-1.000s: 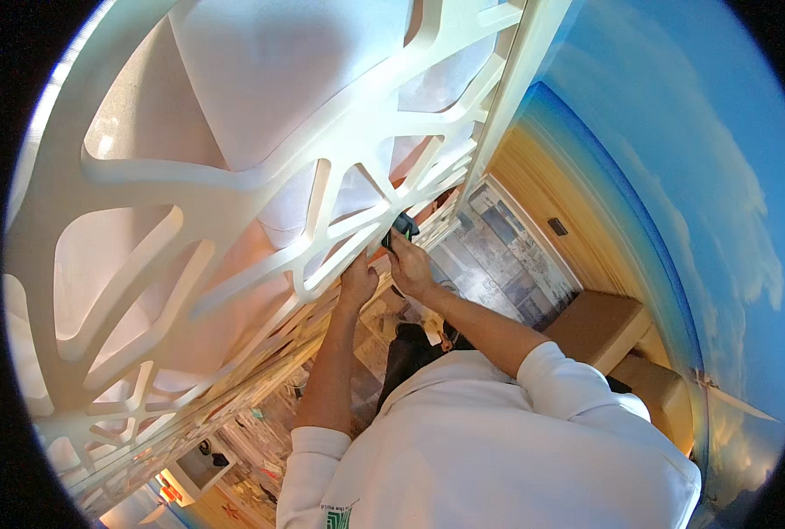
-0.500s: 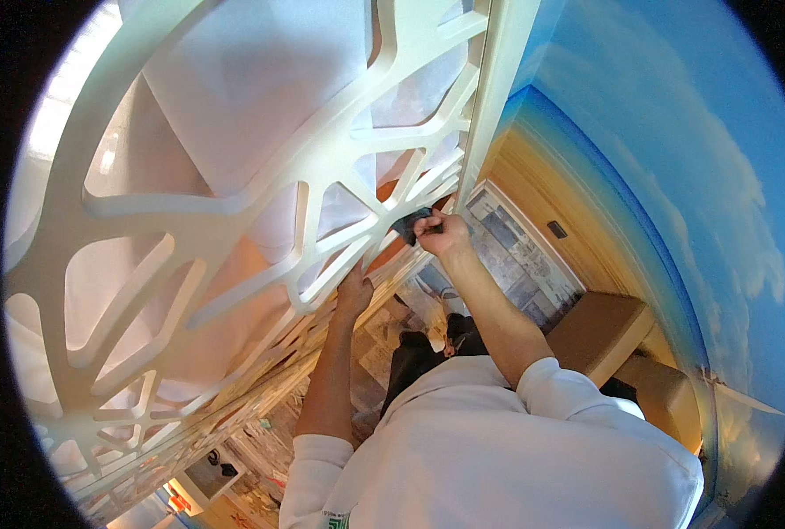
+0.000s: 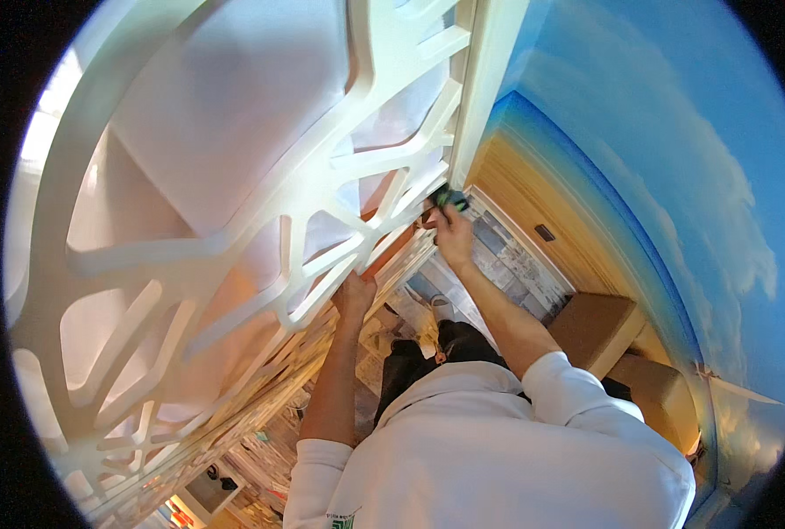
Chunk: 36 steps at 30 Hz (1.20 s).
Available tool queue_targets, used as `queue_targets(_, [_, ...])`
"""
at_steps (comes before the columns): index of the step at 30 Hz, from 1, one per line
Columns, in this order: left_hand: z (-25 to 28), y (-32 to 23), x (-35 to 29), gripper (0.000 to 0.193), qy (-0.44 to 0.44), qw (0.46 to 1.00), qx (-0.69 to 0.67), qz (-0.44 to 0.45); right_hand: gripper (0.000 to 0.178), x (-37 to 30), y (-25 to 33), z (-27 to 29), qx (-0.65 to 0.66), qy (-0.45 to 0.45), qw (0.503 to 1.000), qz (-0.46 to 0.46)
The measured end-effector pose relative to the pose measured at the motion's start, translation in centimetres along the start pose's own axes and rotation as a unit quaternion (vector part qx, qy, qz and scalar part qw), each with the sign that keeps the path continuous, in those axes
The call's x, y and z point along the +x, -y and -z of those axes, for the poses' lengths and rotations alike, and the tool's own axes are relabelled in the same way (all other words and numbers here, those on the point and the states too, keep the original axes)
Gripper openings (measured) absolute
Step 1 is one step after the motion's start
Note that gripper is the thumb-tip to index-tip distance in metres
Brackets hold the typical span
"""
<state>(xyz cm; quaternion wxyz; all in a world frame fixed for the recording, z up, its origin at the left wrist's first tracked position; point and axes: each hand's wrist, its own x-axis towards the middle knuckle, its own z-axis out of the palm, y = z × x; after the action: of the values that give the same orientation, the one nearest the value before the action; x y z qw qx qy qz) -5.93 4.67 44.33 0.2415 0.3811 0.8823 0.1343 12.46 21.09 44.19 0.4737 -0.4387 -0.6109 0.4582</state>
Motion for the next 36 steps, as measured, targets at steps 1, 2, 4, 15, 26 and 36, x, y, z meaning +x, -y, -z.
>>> queue_targets(1, [-0.4,-0.1,0.4,0.068,0.009,1.0,-0.022,0.018,0.032,0.0,-0.6,-0.9,-0.089,-0.006,0.985,0.147])
queue_targets(2, [-0.6,-0.1,1.2,0.063,0.008,0.999,-0.037,0.019,0.039,0.2,-1.0,-1.8,-0.17,-0.01,0.963,0.209])
queue_targets(4, [-1.3,0.0,1.8,0.051,-0.015,0.999,0.002,0.04,0.047,-0.6,-0.6,-3.3,-0.064,0.076,0.995,-0.012])
queue_targets(15, [-0.4,-1.5,1.9,0.052,-0.021,0.992,0.046,0.117,0.029,-1.2,1.8,-2.4,0.06,0.125,0.99,-0.009])
queue_targets(26, [0.4,-1.8,1.4,0.047,0.004,0.995,0.037,0.087,0.052,1.9,-2.8,1.1,-0.333,0.176,0.923,0.074])
queue_targets(36, [-0.4,-1.4,1.8,0.046,-0.013,0.996,0.007,0.092,0.015,2.3,2.5,0.0,0.405,-0.012,0.792,-0.456])
